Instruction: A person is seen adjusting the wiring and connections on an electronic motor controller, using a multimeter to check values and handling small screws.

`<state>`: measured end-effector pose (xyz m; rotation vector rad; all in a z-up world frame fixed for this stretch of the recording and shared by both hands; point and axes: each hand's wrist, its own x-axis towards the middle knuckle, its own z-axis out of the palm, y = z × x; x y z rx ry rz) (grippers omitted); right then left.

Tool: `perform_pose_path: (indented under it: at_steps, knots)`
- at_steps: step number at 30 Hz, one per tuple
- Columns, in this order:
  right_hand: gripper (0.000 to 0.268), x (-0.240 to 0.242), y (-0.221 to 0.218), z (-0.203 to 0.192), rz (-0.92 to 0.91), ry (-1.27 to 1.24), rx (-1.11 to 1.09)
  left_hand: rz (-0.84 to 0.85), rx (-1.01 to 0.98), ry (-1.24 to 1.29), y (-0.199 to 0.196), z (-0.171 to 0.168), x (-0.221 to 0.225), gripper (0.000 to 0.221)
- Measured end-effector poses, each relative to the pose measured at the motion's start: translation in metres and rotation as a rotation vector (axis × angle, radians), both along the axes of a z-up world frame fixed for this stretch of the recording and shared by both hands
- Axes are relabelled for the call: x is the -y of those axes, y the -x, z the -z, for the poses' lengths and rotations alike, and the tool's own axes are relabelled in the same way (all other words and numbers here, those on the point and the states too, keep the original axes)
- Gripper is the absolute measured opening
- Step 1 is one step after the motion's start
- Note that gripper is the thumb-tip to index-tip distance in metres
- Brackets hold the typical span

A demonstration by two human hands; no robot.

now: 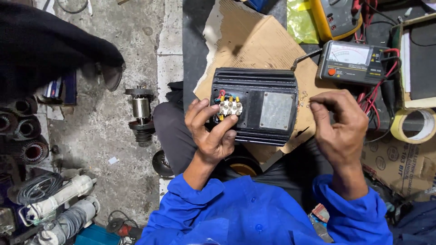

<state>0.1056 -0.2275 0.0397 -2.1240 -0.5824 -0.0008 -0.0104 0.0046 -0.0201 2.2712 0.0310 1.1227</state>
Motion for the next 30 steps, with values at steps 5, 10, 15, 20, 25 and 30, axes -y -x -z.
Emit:
perform_pose_path:
  at_steps: [5, 10, 15, 20, 25, 30]
  knots:
    - [0.002, -0.056, 0.003, -0.040, -0.273, -0.050, 0.129, -0.001, 0.005, -0.007, -0.002, -0.002, -0.001, 0.040]
    - [0.007, -0.089, 0.000, -0.051, -0.460, -0.072, 0.159, 0.008, 0.000, 0.000, -0.001, -0.005, -0.002, 0.039]
    - [0.006, -0.094, 0.000, -0.047, -0.475, -0.059, 0.128, 0.020, -0.007, 0.004, -0.001, -0.003, -0.001, 0.040]
    - [0.004, -0.097, 0.003, -0.046, -0.424, -0.037, 0.121, 0.024, -0.002, 0.007, -0.001, -0.004, -0.002, 0.039]
    - [0.006, -0.099, 0.006, -0.044, -0.391, -0.041, 0.149, 0.057, -0.007, 0.015, -0.001, -0.007, -0.003, 0.039]
    - [0.005, -0.083, 0.013, -0.046, -0.210, -0.117, 0.066, 0.028, -0.003, 0.017, 0.000, -0.008, -0.002, 0.038]
